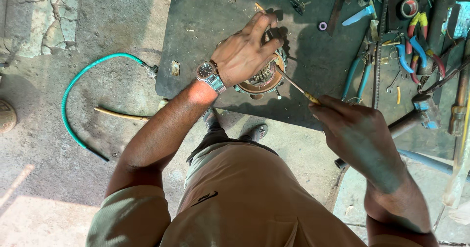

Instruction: The person disassembles a small electric motor, removes copper windings, and uses a hammer and metal rod to adjust internal components. They then reassemble the motor housing and secure it with a screwdriver.

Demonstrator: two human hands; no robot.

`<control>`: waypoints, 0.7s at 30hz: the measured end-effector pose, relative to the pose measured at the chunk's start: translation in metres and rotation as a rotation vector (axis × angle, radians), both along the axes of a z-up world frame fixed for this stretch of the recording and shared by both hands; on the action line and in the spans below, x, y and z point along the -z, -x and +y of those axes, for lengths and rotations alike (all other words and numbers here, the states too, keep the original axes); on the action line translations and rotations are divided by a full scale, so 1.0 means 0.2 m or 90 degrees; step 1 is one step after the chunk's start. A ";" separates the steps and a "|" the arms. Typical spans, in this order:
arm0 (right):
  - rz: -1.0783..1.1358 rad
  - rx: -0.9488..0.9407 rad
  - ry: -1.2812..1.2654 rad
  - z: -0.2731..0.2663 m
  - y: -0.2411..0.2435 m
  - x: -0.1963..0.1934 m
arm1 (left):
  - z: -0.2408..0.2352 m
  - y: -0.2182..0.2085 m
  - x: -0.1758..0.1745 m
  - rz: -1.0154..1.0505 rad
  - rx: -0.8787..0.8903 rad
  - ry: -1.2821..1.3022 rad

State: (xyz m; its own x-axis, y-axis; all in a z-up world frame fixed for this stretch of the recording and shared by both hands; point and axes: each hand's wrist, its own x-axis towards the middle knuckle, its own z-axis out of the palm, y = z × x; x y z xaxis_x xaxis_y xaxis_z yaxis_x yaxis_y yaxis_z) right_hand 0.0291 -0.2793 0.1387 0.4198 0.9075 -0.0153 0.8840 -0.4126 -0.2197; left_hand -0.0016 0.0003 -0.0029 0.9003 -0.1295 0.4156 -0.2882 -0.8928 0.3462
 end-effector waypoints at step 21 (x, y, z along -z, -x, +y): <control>-0.018 0.077 0.099 0.11 0.26 0.01 | 0.01 -0.01 0.00 0.023 -0.026 0.005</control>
State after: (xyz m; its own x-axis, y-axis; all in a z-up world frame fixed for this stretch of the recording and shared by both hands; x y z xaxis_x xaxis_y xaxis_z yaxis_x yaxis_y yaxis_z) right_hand -0.0235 -0.2569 0.1366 0.5277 0.8380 -0.1384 0.8310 -0.5431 -0.1201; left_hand 0.0009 0.0030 -0.0026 0.9192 -0.0896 0.3835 -0.2391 -0.9007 0.3626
